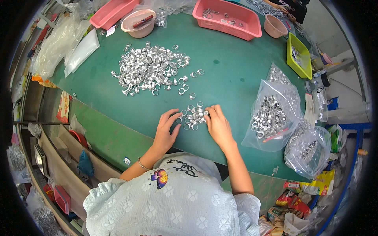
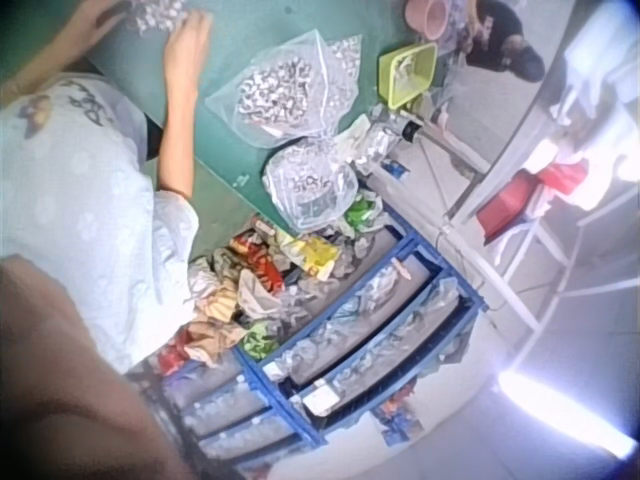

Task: The person sorts small silver metal rings on a green table, picking them up and placing them into a clear plastic bag. They briefly pause to write on a small white card with a red pen before resuming the sorting process.

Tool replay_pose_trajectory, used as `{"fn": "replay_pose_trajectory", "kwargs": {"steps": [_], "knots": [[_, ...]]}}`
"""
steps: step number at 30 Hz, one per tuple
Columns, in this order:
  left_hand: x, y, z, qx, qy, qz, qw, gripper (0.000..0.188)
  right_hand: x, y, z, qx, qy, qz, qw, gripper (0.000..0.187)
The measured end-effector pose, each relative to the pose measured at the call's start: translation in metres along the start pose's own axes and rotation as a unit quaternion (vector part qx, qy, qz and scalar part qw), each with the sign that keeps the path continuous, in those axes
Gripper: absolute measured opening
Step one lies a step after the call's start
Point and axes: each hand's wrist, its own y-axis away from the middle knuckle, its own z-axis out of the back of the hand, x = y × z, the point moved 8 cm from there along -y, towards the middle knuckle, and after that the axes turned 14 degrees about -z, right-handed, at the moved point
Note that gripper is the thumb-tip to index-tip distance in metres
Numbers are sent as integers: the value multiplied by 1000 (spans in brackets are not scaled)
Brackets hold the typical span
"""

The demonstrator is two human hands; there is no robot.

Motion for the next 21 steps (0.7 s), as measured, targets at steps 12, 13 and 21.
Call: {"fn": "replay_pose_trajectory", "kwargs": {"steps": [12, 13, 21], "knots": [[7, 1, 6, -13, -10, 4, 1000, 39, 25, 19, 76, -85, -68, 1, 994, 15], [8, 3, 7, -11, -9, 7, 1000, 39, 27, 32, 105, -139, -43, -9, 989, 16], [5, -4, -1, 8, -13, -7, 1000, 39, -16, 74, 160, -326, 137, -115, 928, 30]]}}
